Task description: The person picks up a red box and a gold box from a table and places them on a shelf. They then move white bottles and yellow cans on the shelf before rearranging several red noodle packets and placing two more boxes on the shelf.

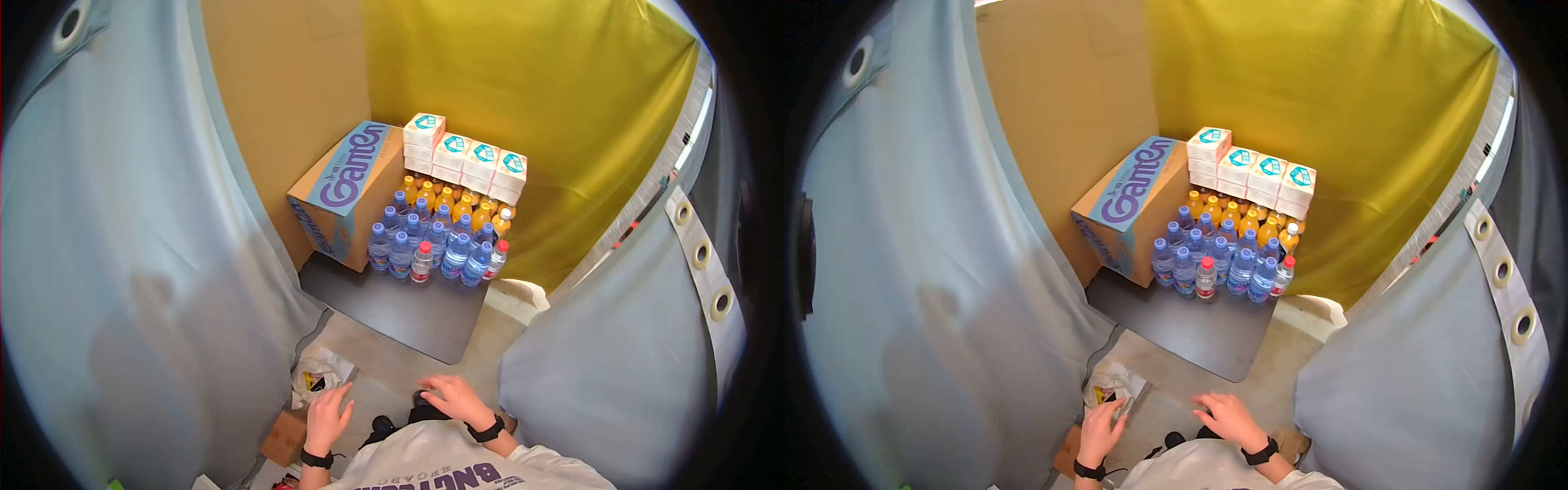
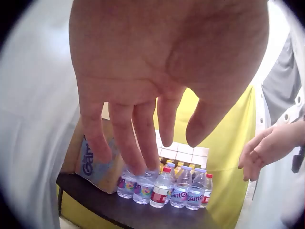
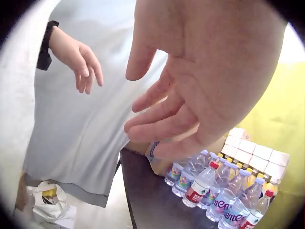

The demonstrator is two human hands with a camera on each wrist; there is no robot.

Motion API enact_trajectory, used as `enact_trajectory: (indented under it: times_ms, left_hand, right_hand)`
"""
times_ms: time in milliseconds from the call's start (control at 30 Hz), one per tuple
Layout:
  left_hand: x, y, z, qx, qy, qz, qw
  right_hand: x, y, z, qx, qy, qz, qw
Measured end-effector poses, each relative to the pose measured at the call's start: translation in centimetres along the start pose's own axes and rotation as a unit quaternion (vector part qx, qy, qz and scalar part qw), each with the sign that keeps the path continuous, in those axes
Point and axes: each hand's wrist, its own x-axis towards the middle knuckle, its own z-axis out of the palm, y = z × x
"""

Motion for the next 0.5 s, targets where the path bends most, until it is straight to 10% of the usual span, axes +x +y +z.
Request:
enact_trajectory:
  times_ms: [500]
  left_hand:
    - [9.2, 4.2, 7.1, 0.016, -0.143, 0.096, 0.985]
  right_hand:
    - [-5.0, 6.4, -7.0, 0.021, 0.135, 0.122, 0.983]
